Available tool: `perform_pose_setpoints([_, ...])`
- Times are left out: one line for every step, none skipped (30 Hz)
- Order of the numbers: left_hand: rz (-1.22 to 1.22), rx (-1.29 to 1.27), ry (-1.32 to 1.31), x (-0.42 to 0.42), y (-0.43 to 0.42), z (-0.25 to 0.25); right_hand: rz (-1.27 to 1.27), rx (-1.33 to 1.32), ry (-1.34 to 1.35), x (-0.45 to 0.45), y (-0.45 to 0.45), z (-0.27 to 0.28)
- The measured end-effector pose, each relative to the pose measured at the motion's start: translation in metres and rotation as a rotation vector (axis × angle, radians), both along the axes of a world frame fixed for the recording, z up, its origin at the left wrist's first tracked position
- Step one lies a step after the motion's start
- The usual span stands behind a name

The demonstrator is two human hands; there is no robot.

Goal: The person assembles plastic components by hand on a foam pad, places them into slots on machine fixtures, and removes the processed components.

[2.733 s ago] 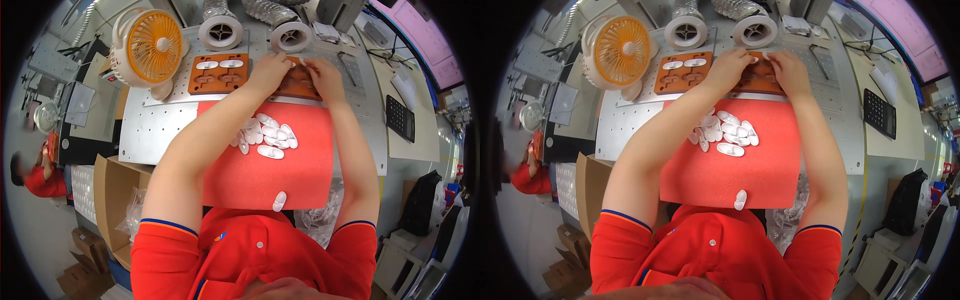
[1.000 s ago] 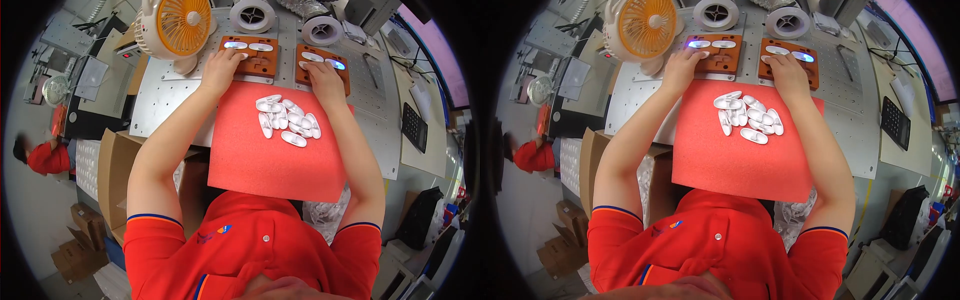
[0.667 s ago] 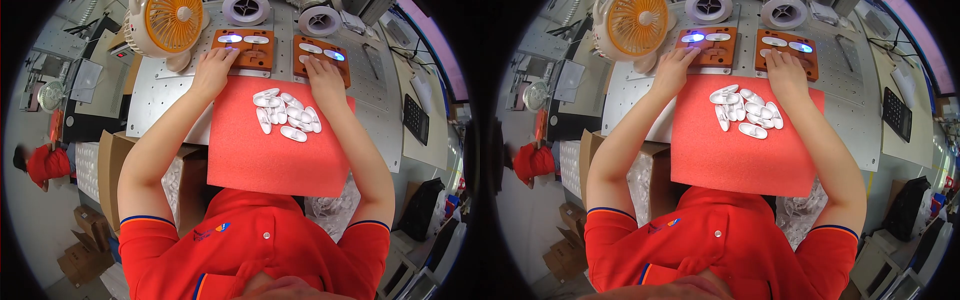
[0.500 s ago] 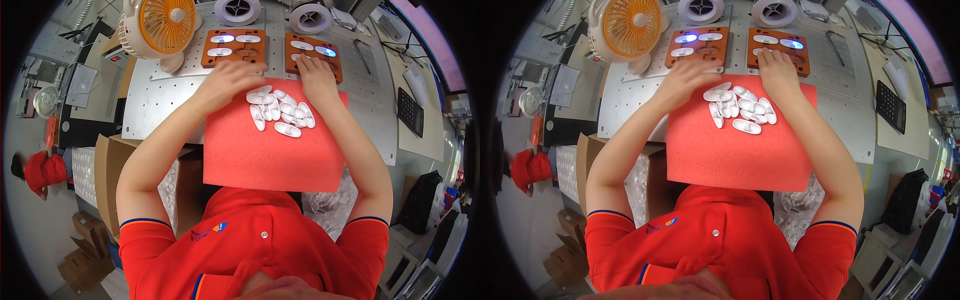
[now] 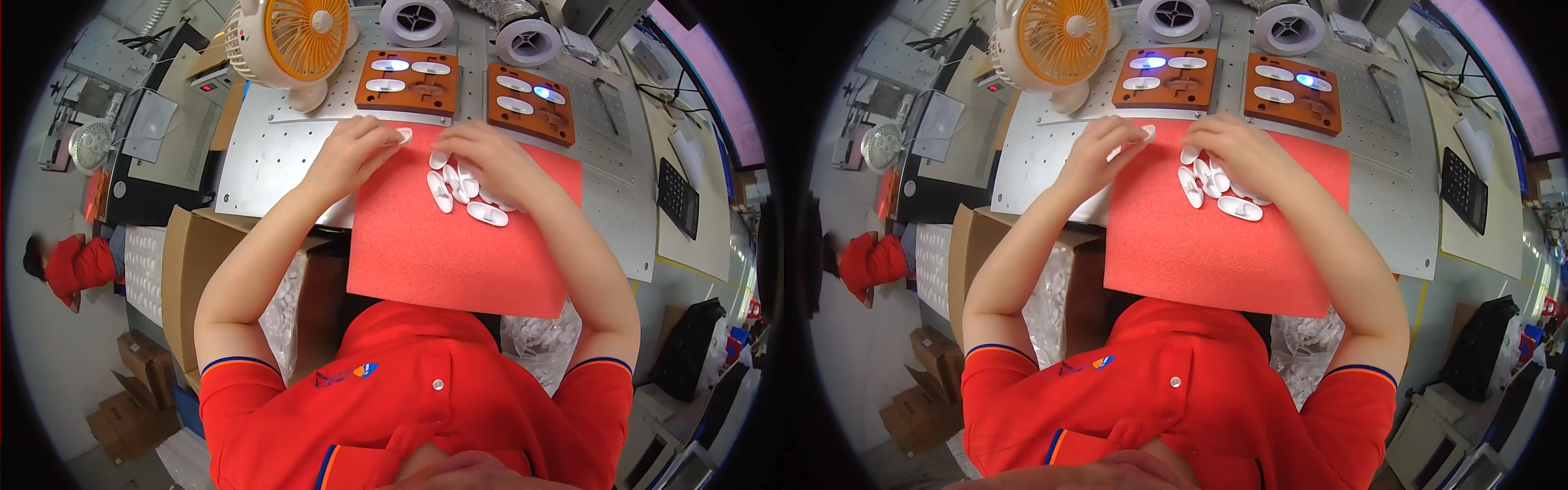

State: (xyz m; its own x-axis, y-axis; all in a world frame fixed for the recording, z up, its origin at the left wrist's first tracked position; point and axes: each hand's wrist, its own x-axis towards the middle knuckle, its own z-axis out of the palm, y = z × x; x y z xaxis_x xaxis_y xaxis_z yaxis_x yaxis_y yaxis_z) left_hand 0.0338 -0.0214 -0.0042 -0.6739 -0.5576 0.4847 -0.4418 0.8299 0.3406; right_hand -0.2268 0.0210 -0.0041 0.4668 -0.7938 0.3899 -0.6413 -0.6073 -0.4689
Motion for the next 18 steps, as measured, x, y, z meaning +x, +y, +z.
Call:
perform_pose_setpoints([-0.028, -0.001, -0.05, 0.003, -0.001, -0.006, 0.073, 0.073, 0.101, 0.001, -0.007, -0.002])
perform_pose_setpoints([-0.025, -0.008, -0.051, 0.004, 0.001, -0.012, 0.147, 0.142, 0.203, 0.003, -0.012, -0.002])
perform_pose_setpoints([-0.004, 0.046, -0.02, 0.0, 0.005, -0.014, 0.148, 0.132, 0.203, 0.004, -0.015, -0.002])
perform_pose_setpoints([0.016, 0.1, 0.012, -0.005, 0.005, -0.015, 0.147, 0.141, 0.197, 0.004, -0.017, -0.002])
perform_pose_setpoints([0.016, 0.133, 0.058, -0.01, 0.003, -0.016, 0.146, 0.152, 0.193, 0.004, -0.02, -0.002])
perform_pose_setpoints([0.018, 0.126, 0.06, -0.017, -0.001, -0.017, 0.147, 0.145, 0.196, 0.002, -0.019, -0.004])
perform_pose_setpoints([0.023, 0.063, 0.087, -0.025, -0.009, -0.019, 0.114, 0.048, 0.097, -0.004, -0.016, -0.007])
perform_pose_setpoints([0.031, 0.001, 0.117, -0.034, -0.016, -0.021, 0.084, -0.048, 0.0, -0.01, -0.011, -0.008])
perform_pose_setpoints([0.028, -0.099, 0.125, -0.046, -0.023, -0.018, 0.009, -0.086, -0.031, -0.018, -0.008, -0.002])
perform_pose_setpoints([0.037, -0.102, 0.134, -0.055, -0.032, -0.02, 0.018, -0.089, -0.022, -0.03, -0.01, -0.002])
perform_pose_setpoints([0.074, -0.167, 0.085, -0.064, -0.042, -0.023, -0.16, -0.216, -0.015, -0.045, -0.011, -0.005])
perform_pose_setpoints([0.107, -0.231, 0.036, -0.071, -0.052, -0.025, -0.342, -0.343, -0.009, -0.061, -0.01, -0.008])
perform_pose_setpoints([0.132, -0.296, -0.046, -0.078, -0.06, -0.026, -0.346, -0.343, 0.002, -0.079, -0.013, -0.013])
perform_pose_setpoints([0.119, -0.292, -0.035, -0.084, -0.06, -0.031, -0.478, -0.277, 0.088, -0.1, -0.016, -0.02])
perform_pose_setpoints([0.208, -0.326, -0.172, -0.089, -0.059, -0.032, -0.616, -0.209, 0.172, -0.111, -0.014, -0.018])
perform_pose_setpoints([0.293, -0.363, -0.31, -0.095, -0.059, -0.032, -0.638, -0.208, 0.179, -0.118, -0.008, -0.02])
perform_pose_setpoints([0.313, -0.299, -0.425, -0.097, -0.056, -0.034, -0.649, -0.274, 0.282, -0.121, -0.003, -0.024])
perform_pose_setpoints([0.297, -0.301, -0.424, -0.098, -0.055, -0.036, -0.652, -0.336, 0.383, -0.12, 0.001, -0.026])
